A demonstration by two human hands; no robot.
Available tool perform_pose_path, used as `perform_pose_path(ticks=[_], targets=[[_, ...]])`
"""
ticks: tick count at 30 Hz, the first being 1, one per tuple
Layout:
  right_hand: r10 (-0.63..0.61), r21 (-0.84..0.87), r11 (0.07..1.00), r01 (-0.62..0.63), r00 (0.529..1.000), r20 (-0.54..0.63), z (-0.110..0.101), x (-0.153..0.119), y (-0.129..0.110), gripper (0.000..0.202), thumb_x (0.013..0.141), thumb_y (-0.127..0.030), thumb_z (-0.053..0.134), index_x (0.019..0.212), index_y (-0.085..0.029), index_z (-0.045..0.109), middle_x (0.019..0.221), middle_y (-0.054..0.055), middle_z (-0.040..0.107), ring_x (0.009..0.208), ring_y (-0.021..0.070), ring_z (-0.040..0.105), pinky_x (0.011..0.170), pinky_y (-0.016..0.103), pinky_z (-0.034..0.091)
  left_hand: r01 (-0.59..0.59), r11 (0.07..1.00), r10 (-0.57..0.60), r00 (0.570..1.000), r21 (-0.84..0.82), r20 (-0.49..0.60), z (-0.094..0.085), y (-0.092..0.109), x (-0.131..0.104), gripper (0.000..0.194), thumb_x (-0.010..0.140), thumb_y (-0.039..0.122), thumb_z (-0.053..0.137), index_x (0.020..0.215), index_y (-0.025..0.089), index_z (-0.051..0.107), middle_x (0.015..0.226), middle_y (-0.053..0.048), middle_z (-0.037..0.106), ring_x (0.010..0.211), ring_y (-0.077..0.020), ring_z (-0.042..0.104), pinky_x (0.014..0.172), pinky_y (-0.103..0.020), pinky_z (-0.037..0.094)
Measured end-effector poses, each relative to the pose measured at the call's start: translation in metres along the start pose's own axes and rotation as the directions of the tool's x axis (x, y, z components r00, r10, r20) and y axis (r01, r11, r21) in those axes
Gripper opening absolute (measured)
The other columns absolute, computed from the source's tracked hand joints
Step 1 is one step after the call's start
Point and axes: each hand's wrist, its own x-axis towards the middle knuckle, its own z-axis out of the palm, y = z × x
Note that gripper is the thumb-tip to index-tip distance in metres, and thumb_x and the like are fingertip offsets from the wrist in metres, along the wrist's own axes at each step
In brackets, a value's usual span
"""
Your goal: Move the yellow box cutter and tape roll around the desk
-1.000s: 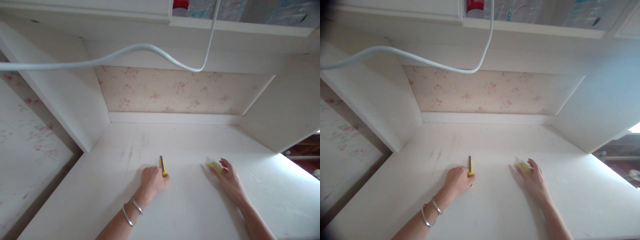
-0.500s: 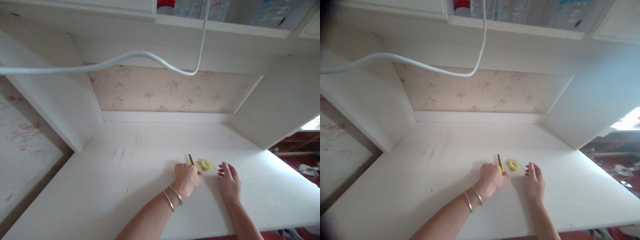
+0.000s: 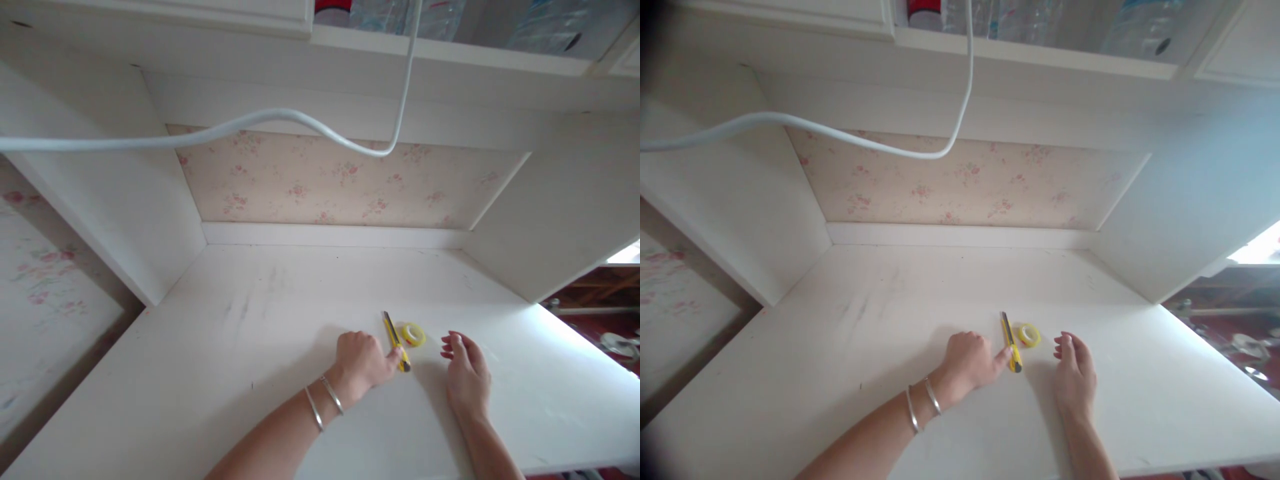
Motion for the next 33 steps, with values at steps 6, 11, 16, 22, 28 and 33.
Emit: perform_pose_path(ticks=[6, 11, 16, 22, 28, 33], targets=[[-0.218, -0.126, 0.965, 0.229, 0.971, 0.093, 0.017, -0.047, -0.034, 0.041, 0.083, -0.056, 0.046, 0.095, -0.021, 0.063, 0.084, 0.005, 0.063, 0.076, 0.0197, 0.056, 0.070, 0.029, 0.042, 0.055, 0.955, -0.057, 0.998, -0.293, 0.003, -0.035, -0.100, -0.035, 0.060, 0.088, 0.058, 0.032, 0.057, 0.014, 0.059, 0.050, 0.000, 0.051, 0.050, -0.0110, 0.044, 0.051, -0.025, 0.028], [-0.224, 0.092, 0.972, 0.217, 0.727, 0.649, 0.090, -0.107, -0.089, 0.036, 0.086, -0.052, 0.045, 0.092, -0.021, 0.062, 0.057, -0.002, 0.050, 0.055, 0.0143, 0.047, 0.054, 0.025, 0.037, 0.136, 0.781, -0.172, 0.985, -0.609, -0.001, -0.047, -0.143, -0.045, 0.051, 0.085, 0.055, 0.041, 0.053, 0.016, 0.043, 0.049, 0.006, 0.030, 0.049, -0.0084, 0.032, 0.048, -0.024, 0.023], [-0.109, 0.170, 0.982, -0.078, 0.501, 0.858, 0.166, -0.148, -0.118, 0.044, 0.088, -0.057, 0.038, 0.084, -0.019, 0.059, 0.056, -0.003, 0.048, 0.053, 0.0131, 0.045, 0.051, 0.024, 0.035, 0.118, 0.635, -0.172, 0.985, -0.763, 0.010, -0.051, -0.144, -0.043, 0.044, 0.089, 0.043, 0.032, 0.060, 0.016, 0.050, 0.058, 0.001, 0.051, 0.059, -0.0112, 0.048, 0.055, -0.022, 0.036], [-0.147, 0.204, 0.978, -0.046, 0.546, 0.825, 0.179, -0.155, -0.109, 0.045, 0.090, -0.055, 0.037, 0.069, -0.019, 0.054, 0.061, -0.003, 0.045, 0.059, 0.0128, 0.041, 0.056, 0.024, 0.034, 0.134, 0.661, -0.173, 0.985, -0.738, 0.023, -0.050, -0.145, -0.042, 0.042, 0.090, 0.037, 0.031, 0.067, 0.016, 0.058, 0.070, -0.002, 0.064, 0.068, -0.0134, 0.057, 0.061, -0.022, 0.042], [-0.122, 0.173, 0.983, -0.061, 0.483, 0.867, 0.169, -0.149, -0.106, 0.043, 0.091, -0.055, 0.036, 0.069, -0.020, 0.050, 0.055, -0.005, 0.039, 0.054, 0.0120, 0.037, 0.051, 0.023, 0.029, 0.113, 0.636, -0.126, 0.991, -0.764, 0.042, -0.048, -0.142, -0.044, 0.042, 0.090, 0.039, 0.032, 0.069, 0.016, 0.060, 0.069, -0.002, 0.065, 0.067, -0.0139, 0.060, 0.060, -0.021, 0.043], [-0.119, 0.167, 0.984, -0.062, 0.473, 0.873, 0.169, -0.150, -0.105, 0.043, 0.092, -0.053, 0.035, 0.071, -0.020, 0.052, 0.055, -0.005, 0.041, 0.055, 0.0120, 0.039, 0.051, 0.023, 0.030, 0.116, 0.637, -0.129, 0.991, -0.762, 0.043, -0.049, -0.142, -0.045, 0.042, 0.089, 0.038, 0.033, 0.066, 0.016, 0.059, 0.065, -0.002, 0.063, 0.065, -0.0136, 0.058, 0.059, -0.021, 0.043]])
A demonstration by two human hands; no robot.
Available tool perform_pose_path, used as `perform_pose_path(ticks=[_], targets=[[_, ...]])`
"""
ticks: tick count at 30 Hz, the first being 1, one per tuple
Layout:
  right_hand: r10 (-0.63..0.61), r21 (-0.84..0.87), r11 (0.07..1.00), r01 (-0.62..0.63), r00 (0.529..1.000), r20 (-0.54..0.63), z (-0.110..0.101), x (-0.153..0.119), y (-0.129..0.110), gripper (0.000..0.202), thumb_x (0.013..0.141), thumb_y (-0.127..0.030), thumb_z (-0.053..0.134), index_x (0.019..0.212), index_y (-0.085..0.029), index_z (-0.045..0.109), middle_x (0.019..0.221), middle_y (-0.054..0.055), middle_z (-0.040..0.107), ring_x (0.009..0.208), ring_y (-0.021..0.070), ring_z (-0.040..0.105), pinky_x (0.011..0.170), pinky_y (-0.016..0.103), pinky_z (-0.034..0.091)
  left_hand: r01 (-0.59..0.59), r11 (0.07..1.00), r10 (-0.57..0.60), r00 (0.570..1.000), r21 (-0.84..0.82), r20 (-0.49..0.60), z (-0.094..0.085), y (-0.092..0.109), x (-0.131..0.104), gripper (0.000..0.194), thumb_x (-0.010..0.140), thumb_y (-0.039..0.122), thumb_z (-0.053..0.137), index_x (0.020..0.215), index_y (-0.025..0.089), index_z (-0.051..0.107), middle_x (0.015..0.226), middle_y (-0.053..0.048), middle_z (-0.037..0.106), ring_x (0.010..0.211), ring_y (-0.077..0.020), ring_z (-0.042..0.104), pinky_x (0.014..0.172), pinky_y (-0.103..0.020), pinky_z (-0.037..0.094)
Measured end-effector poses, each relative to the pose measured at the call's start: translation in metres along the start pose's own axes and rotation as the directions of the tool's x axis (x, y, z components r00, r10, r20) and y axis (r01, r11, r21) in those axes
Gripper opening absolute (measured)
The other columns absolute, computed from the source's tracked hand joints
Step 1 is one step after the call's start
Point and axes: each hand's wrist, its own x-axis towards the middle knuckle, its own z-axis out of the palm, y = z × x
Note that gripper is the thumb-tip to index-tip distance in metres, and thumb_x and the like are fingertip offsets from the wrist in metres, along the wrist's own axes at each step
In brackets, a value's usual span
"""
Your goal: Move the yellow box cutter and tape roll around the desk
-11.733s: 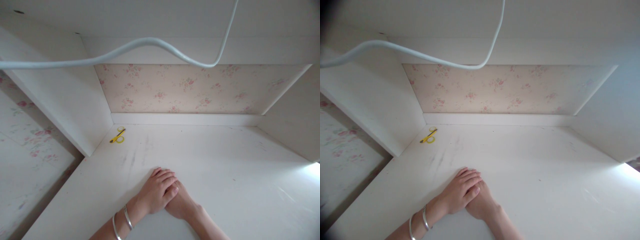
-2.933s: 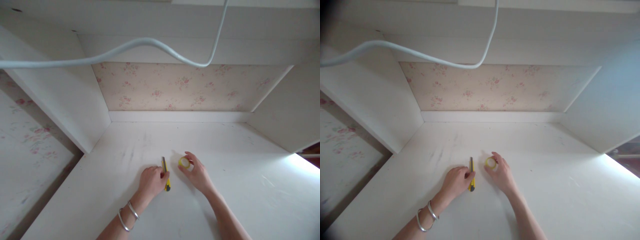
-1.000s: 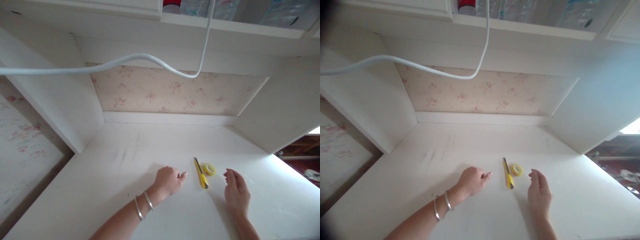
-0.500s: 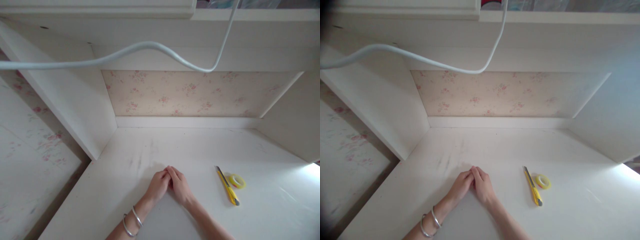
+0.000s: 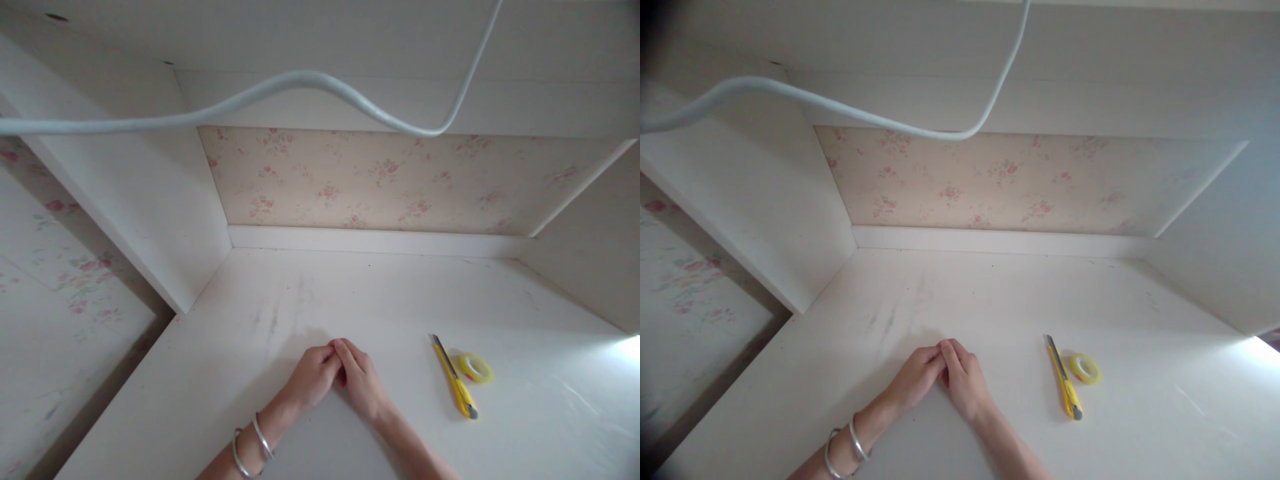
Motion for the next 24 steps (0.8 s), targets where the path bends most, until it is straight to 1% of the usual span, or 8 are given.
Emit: perform_pose_path(ticks=[4, 8, 16, 20, 24], targets=[[-0.004, -0.003, 1.000, 0.004, 1.000, 0.007, -0.0011, -0.0020, 0.0004, 0.044, 0.092, -0.053, 0.034, 0.075, -0.019, 0.055, 0.057, -0.004, 0.041, 0.055, 0.0120, 0.039, 0.052, 0.024, 0.030, -0.007, 1.000, 0.007, 1.000, -0.018, 0.003, 0.0001, 0.0021, -0.0013, 0.041, 0.089, 0.038, 0.034, 0.064, 0.016, 0.057, 0.063, -0.001, 0.062, 0.063, -0.0131, 0.057, 0.058, -0.021, 0.042], [-0.017, -0.009, 1.000, 0.017, 0.999, 0.027, -0.0023, -0.0036, -0.0018, 0.043, 0.093, -0.053, 0.034, 0.075, -0.019, 0.054, 0.057, -0.004, 0.041, 0.056, 0.0116, 0.039, 0.053, 0.023, 0.031, -0.019, 0.999, 0.019, 1.000, -0.030, 0.012, -0.0004, 0.0033, -0.0020, 0.041, 0.089, 0.039, 0.034, 0.065, 0.016, 0.058, 0.063, -0.001, 0.061, 0.063, -0.0131, 0.057, 0.059, -0.021, 0.041], [-0.009, 0.003, 1.000, 0.009, 0.998, 0.056, -0.0032, -0.0039, -0.0031, 0.043, 0.092, -0.053, 0.034, 0.078, -0.018, 0.055, 0.059, -0.003, 0.044, 0.056, 0.0107, 0.040, 0.052, 0.022, 0.031, -0.051, 0.996, 0.052, 0.998, -0.067, 0.020, -0.0004, -0.0025, 0.0007, 0.044, 0.090, 0.042, 0.035, 0.068, 0.015, 0.061, 0.063, -0.002, 0.061, 0.061, -0.0140, 0.057, 0.058, -0.023, 0.040], [-0.016, -0.001, 1.000, 0.016, 0.998, 0.054, -0.0035, -0.0039, -0.0021, 0.044, 0.093, -0.053, 0.034, 0.078, -0.018, 0.056, 0.058, -0.003, 0.045, 0.056, 0.0107, 0.040, 0.051, 0.023, 0.031, -0.047, 0.997, 0.047, 0.999, -0.068, 0.006, -0.0001, -0.0036, 0.0004, 0.043, 0.090, 0.042, 0.036, 0.067, 0.015, 0.060, 0.063, -0.002, 0.061, 0.062, -0.0140, 0.056, 0.058, -0.023, 0.040], [-0.017, -0.004, 1.000, 0.017, 0.998, 0.061, -0.0038, -0.0042, -0.0026, 0.044, 0.093, -0.053, 0.032, 0.082, -0.018, 0.057, 0.059, -0.003, 0.045, 0.056, 0.0111, 0.041, 0.052, 0.023, 0.032, -0.039, 0.997, 0.040, 0.999, -0.067, 0.007, 0.0002, -0.0050, 0.0001, 0.042, 0.091, 0.041, 0.036, 0.066, 0.015, 0.059, 0.063, -0.002, 0.061, 0.062, -0.0140, 0.056, 0.057, -0.023, 0.039]])
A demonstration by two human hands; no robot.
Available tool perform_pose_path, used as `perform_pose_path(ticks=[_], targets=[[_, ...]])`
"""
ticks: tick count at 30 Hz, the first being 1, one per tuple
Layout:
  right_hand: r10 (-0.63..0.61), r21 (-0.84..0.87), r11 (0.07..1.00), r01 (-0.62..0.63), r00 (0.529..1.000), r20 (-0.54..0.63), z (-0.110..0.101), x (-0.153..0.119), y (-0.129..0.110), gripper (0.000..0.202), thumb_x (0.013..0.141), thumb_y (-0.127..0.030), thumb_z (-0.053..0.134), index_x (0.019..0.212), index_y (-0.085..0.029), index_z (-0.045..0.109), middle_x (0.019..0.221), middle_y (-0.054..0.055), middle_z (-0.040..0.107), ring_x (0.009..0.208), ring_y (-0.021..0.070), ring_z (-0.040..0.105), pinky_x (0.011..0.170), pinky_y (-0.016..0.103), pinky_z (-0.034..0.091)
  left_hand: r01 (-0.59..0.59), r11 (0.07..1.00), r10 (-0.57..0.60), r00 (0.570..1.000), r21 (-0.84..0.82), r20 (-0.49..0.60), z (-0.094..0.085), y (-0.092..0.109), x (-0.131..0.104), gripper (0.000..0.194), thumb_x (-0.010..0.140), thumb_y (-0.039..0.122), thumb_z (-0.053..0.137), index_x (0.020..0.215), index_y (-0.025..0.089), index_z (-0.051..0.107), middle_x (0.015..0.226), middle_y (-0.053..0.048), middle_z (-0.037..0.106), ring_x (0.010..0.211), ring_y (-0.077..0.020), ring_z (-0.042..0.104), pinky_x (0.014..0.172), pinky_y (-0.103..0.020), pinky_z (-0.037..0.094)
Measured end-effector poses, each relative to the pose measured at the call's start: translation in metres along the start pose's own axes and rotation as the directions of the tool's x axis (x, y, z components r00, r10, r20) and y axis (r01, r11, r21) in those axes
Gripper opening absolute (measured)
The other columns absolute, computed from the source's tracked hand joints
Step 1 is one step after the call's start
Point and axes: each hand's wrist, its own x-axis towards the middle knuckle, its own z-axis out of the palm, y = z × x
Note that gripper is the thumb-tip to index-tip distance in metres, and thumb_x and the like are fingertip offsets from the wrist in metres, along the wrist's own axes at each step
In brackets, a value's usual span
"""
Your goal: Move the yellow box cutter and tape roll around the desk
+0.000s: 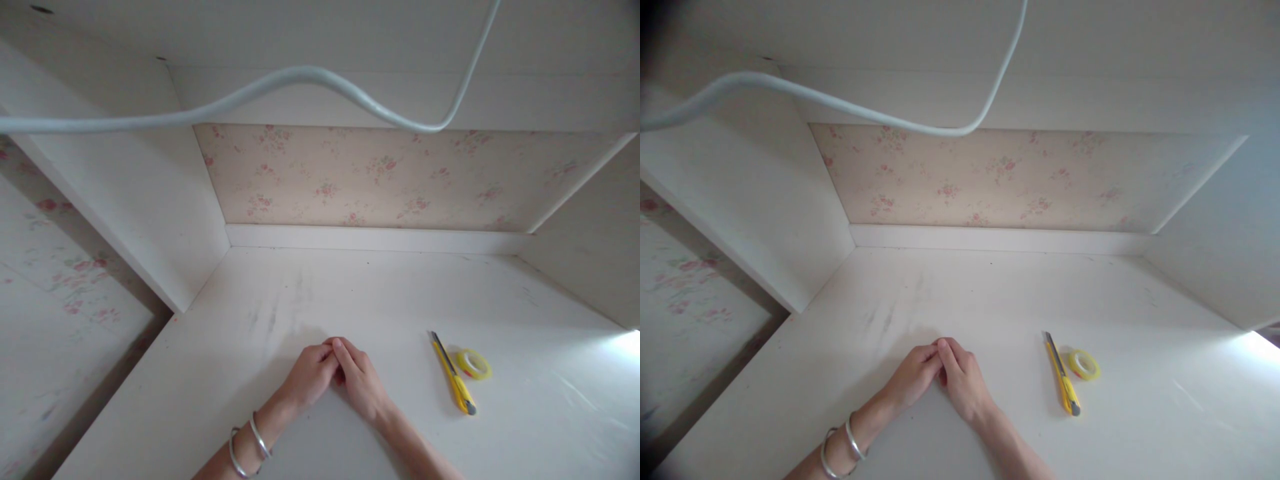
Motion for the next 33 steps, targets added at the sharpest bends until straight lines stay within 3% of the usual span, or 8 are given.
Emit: perform_pose_path(ticks=[33], targets=[[0.019, 0.003, 1.000, -0.019, 1.000, 0.001, -0.0008, 0.0004, 0.0006, 0.046, 0.093, -0.054, 0.029, 0.075, -0.019, 0.052, 0.058, -0.004, 0.044, 0.055, 0.0111, 0.041, 0.053, 0.024, 0.032, 0.020, 1.000, -0.020, 1.000, -0.003, 0.002, -0.0003, 0.0052, -0.0003, 0.041, 0.089, 0.039, 0.035, 0.064, 0.015, 0.057, 0.063, -0.002, 0.061, 0.062, -0.0141, 0.056, 0.059, -0.023, 0.040]])
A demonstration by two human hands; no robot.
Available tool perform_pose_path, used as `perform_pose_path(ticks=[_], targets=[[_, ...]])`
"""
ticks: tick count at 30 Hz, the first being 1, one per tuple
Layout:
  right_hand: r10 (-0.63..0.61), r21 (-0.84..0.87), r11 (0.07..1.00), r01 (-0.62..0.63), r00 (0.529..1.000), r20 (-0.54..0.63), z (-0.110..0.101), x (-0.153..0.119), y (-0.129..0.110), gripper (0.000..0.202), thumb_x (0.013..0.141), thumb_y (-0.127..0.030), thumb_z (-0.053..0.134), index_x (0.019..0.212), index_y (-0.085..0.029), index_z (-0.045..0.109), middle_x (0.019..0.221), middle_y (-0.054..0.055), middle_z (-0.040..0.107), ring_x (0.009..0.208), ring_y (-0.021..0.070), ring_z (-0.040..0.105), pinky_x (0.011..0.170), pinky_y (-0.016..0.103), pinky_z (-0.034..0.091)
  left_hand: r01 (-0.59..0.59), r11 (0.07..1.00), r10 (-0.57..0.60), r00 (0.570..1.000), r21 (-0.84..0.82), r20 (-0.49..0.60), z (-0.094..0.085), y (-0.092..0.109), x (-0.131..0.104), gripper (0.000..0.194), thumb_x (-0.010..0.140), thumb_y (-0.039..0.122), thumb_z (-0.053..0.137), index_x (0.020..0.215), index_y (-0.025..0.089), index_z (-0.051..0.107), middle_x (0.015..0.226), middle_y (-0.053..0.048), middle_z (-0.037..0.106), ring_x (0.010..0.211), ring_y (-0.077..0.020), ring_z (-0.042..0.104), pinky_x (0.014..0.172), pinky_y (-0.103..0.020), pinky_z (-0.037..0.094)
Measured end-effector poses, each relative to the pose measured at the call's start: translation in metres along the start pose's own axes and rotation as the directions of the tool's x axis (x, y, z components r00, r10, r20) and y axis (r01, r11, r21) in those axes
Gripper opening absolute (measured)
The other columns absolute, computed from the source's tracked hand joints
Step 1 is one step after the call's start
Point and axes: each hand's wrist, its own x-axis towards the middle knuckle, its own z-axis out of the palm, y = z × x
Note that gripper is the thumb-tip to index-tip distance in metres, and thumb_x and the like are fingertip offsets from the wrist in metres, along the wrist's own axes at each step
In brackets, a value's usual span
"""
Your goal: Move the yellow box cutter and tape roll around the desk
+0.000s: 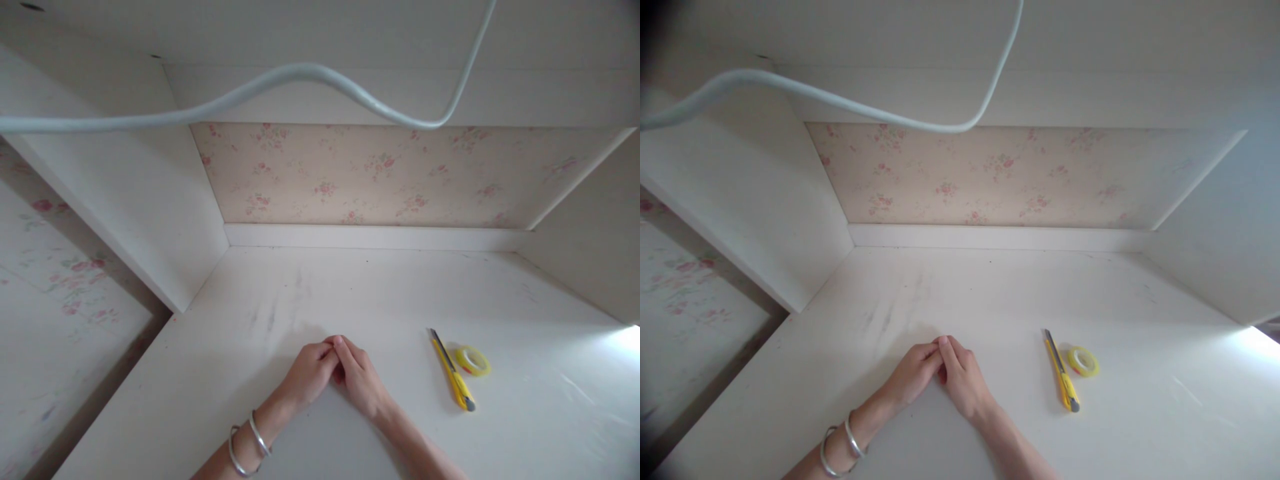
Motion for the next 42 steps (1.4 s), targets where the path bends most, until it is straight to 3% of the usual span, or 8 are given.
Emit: perform_pose_path(ticks=[15, 33, 42], targets=[[0.001, 0.033, 0.999, -0.002, 1.000, 0.011, 0.0005, -0.0003, 0.0002, 0.055, 0.093, -0.057, 0.025, 0.090, -0.018, 0.062, 0.057, -0.003, 0.045, 0.055, 0.0120, 0.042, 0.052, 0.024, 0.033, 0.022, 0.999, -0.021, 0.999, -0.047, 0.032, 0.0000, 0.0035, -0.0008, 0.042, 0.088, 0.040, 0.036, 0.061, 0.015, 0.056, 0.061, -0.002, 0.061, 0.061, -0.0147, 0.056, 0.058, -0.024, 0.041], [-0.004, 0.020, 1.000, 0.004, 1.000, 0.007, 0.0004, -0.0005, -0.0002, 0.052, 0.093, -0.057, 0.027, 0.087, -0.018, 0.061, 0.057, -0.003, 0.044, 0.055, 0.0122, 0.042, 0.052, 0.024, 0.033, 0.022, 1.000, -0.022, 1.000, 0.013, 0.020, -0.0006, -0.0015, -0.0004, 0.041, 0.088, 0.039, 0.035, 0.065, 0.015, 0.059, 0.066, -0.004, 0.064, 0.065, -0.0159, 0.058, 0.060, -0.024, 0.042], [-0.001, 0.012, 1.000, 0.001, 1.000, 0.011, -0.0003, -0.0010, -0.0002, 0.049, 0.092, -0.056, 0.030, 0.077, -0.018, 0.057, 0.056, -0.004, 0.043, 0.054, 0.0111, 0.041, 0.052, 0.024, 0.032, 0.008, 1.000, -0.008, 1.000, 0.018, 0.020, -0.0008, 0.0017, -0.0005, 0.043, 0.088, 0.040, 0.035, 0.062, 0.015, 0.059, 0.063, -0.003, 0.063, 0.063, -0.0154, 0.059, 0.059, -0.024, 0.041]])
